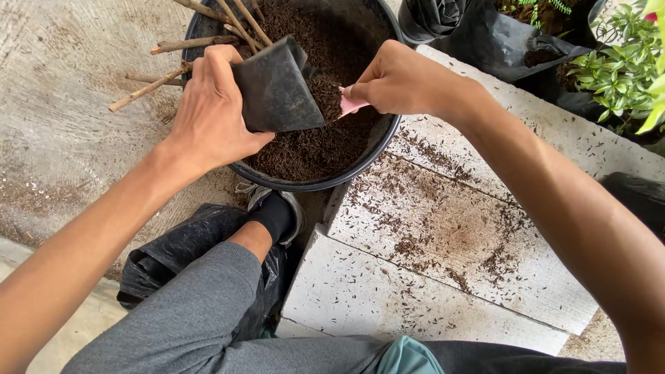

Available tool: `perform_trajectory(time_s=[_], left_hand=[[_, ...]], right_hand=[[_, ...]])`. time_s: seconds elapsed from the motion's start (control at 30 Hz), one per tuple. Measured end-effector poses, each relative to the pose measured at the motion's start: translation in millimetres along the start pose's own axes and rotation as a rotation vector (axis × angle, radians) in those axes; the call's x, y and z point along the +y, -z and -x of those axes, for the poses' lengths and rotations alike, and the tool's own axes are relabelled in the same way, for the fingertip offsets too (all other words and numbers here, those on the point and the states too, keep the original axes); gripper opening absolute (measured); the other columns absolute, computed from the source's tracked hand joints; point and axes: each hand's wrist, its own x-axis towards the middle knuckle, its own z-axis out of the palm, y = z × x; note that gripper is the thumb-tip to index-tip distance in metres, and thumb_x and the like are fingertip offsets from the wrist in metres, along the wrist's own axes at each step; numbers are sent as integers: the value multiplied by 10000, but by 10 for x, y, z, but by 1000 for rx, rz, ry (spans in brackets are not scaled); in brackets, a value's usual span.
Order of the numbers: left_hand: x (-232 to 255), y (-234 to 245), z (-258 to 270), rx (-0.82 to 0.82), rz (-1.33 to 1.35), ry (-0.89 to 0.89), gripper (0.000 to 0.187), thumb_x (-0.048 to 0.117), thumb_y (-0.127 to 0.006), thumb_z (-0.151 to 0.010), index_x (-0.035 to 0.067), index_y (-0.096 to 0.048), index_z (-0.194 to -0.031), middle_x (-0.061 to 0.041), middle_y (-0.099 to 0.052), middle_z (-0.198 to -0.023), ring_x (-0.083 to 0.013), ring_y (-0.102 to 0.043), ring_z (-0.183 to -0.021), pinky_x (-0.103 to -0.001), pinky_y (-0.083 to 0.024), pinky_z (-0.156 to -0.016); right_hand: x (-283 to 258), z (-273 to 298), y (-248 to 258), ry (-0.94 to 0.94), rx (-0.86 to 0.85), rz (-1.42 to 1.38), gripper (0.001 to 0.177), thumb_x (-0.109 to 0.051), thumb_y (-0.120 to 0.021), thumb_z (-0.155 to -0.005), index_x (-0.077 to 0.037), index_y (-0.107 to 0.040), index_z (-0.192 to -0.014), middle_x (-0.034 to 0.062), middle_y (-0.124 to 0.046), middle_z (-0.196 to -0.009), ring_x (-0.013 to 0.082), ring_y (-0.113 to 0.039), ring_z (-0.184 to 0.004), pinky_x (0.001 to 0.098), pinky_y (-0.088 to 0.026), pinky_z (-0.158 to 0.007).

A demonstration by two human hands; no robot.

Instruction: Filling a planting bag with soil and planting a wooden cutting

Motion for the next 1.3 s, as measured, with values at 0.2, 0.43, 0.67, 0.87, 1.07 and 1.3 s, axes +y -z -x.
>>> perform_trajectory(time_s=[0.2,0.43,0.67,0.87,1.07,1.3], left_hand=[[25,30,14,16,84,-39,1084,308,-1012,-599,-21,-271,-1318,-278,-413,-1254,-391,-500,-1148,-503,-537,-933],[178,108,-6,-41,237,-122,933,195,-867,-704,-35,-269,-1383,-299,-451,-1303,-429,-505,-1205,-548,-486,-1043],[383,44,8,132,515,-93,779,163,-780,-792,-37,-291,-1364,-235,-424,-1290,-323,-484,-1194,-463,-506,-1054],[940,-138,31,230,807,-174,409,203,-726,-840,77,-477,-1139,-115,-453,-1110,-175,-511,-938,-351,-587,-761],[1637,-375,181,81,1164,-234,555,93,-724,-797,65,-410,-1254,-136,-524,-1127,-210,-614,-983,-367,-660,-843],[1894,-1117,533,-153,697,-307,1048,162,-745,-709,-42,-146,-1545,-402,-273,-1505,-539,-293,-1451,-697,-216,-1192]], right_hand=[[-44,64,-100,2,-34,-18,290,-301,-595,-1044,-140,-820,-1133,36,-783,-723,90,-224,-374,236,-213,-384],[-151,-2,-317,218,212,301,389,-134,-503,-963,-121,-610,-589,-11,-600,-525,126,-432,-408,310,-309,-376],[-217,323,-442,417,528,1121,357,75,-552,-934,-146,-460,-669,-13,-445,-535,120,-367,-409,305,-301,-340],[-239,964,-338,311,457,1360,175,-97,-623,-1039,-132,-596,-870,18,-671,-706,109,-566,-463,275,-453,-381],[95,1614,-418,109,293,1442,143,-139,-560,-1087,-103,-603,-955,18,-688,-750,80,-554,-443,244,-453,-353],[933,1472,-1296,23,61,1334,56,-87,-660,-933,-44,-643,-902,8,-613,-662,219,-660,-549,351,-579,-452]])
